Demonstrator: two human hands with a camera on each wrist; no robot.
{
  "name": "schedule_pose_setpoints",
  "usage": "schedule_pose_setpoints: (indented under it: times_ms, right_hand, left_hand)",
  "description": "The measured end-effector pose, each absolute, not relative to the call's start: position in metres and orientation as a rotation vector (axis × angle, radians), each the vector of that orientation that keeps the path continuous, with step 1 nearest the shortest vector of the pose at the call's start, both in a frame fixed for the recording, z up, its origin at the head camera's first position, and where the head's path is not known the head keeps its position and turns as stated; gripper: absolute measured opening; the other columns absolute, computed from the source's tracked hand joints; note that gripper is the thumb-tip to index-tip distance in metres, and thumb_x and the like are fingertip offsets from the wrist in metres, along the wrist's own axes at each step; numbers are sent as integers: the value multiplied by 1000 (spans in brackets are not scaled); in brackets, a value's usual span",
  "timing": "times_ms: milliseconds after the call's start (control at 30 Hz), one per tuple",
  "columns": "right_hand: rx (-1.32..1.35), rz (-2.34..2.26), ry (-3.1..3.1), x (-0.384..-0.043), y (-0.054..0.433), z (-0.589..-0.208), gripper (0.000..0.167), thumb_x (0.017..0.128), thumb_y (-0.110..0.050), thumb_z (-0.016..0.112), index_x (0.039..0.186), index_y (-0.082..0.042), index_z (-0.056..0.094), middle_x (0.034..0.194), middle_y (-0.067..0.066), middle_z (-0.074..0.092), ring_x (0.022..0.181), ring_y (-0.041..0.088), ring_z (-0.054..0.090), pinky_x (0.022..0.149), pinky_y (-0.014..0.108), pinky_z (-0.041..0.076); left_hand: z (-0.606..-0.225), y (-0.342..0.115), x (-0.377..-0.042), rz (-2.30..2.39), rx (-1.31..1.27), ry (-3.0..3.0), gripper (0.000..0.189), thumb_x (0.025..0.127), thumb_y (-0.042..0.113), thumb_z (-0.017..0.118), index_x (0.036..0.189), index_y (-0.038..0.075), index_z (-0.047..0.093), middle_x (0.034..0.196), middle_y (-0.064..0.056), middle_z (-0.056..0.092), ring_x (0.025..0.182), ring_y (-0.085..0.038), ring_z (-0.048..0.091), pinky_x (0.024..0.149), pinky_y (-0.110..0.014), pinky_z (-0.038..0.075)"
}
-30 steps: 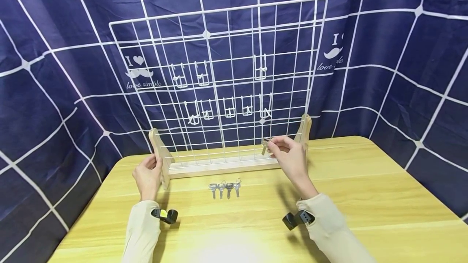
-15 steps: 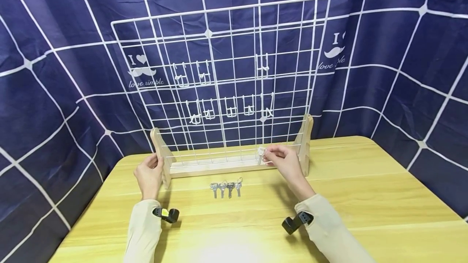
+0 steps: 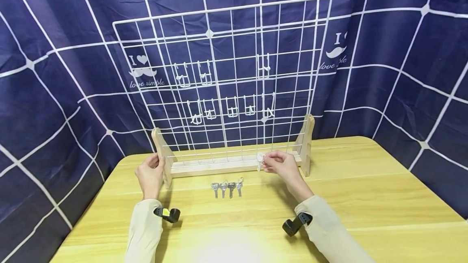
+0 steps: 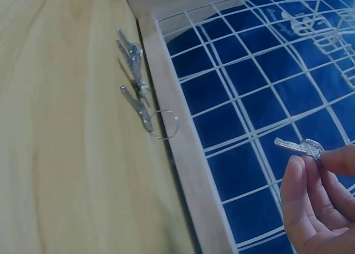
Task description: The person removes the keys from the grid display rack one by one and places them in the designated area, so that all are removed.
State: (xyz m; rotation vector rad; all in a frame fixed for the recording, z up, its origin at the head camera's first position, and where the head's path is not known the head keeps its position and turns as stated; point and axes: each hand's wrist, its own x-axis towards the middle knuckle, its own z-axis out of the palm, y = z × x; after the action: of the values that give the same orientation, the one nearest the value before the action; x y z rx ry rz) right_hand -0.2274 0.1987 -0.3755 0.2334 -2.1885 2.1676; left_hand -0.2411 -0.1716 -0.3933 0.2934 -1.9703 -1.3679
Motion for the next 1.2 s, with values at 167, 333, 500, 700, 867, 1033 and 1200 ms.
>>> schedule_pose_setpoints:
  times_ms: [167, 333, 500, 700, 867, 1033, 1200]
  right_hand:
    - [187, 2220, -2218, -232, 199, -386, 7, 92, 4, 58, 98, 7, 61, 79, -1, 69, 74, 8, 67, 73, 26, 58]
    - [186, 2185, -2302, -233, 194, -393, 15, 91, 6, 57, 102, 16, 59, 80, 1, 69, 72, 8, 66, 71, 24, 57]
    - [202, 2125, -2392, -234, 191, -399, 20, 91, 5, 56, 104, 19, 57, 81, 4, 70, 71, 9, 65, 71, 24, 57]
    - [172, 2130, -2470, -234, 189, -407, 13, 90, 2, 58, 99, 10, 62, 80, 4, 68, 71, 11, 65, 68, 24, 57]
    - [155, 2142, -2506, -234, 187, -412, 13, 90, 1, 58, 99, 10, 61, 79, 4, 68, 70, 11, 65, 65, 24, 57]
    - [146, 2128, -2546, -234, 184, -413, 17, 89, 2, 58, 102, 14, 59, 78, 6, 68, 68, 13, 65, 64, 25, 57]
    - [128, 2139, -2611, -234, 182, -415, 18, 89, 1, 60, 101, 13, 59, 77, 7, 68, 67, 13, 64, 62, 25, 57]
  left_hand:
    - [-393, -171, -241, -1364, 298, -1974, 21, 87, 1, 65, 105, -7, 70, 100, -24, 70, 91, -35, 70, 82, -45, 56]
    - [-393, -171, -240, -1358, 290, -1971, 20, 86, 0, 65, 105, -8, 70, 100, -24, 70, 90, -35, 70, 81, -45, 56]
    - [-394, -171, -240, -1346, 284, -1965, 20, 86, 0, 66, 104, -7, 70, 99, -23, 70, 90, -35, 70, 81, -45, 56]
    - [-394, -172, -241, -1350, 285, -1965, 20, 86, 0, 66, 105, -7, 70, 100, -24, 70, 90, -35, 70, 81, -45, 56]
    - [-395, -172, -241, -1345, 294, -1971, 21, 86, 0, 66, 105, -7, 70, 100, -23, 70, 91, -35, 70, 82, -45, 56]
    - [-394, -171, -241, -1344, 287, -1964, 21, 86, 0, 66, 105, -8, 70, 99, -24, 70, 90, -35, 70, 81, -45, 55]
    - [-394, -171, -241, -1353, 286, -1961, 20, 86, 0, 66, 105, -7, 70, 99, -24, 70, 90, -35, 70, 81, -45, 56]
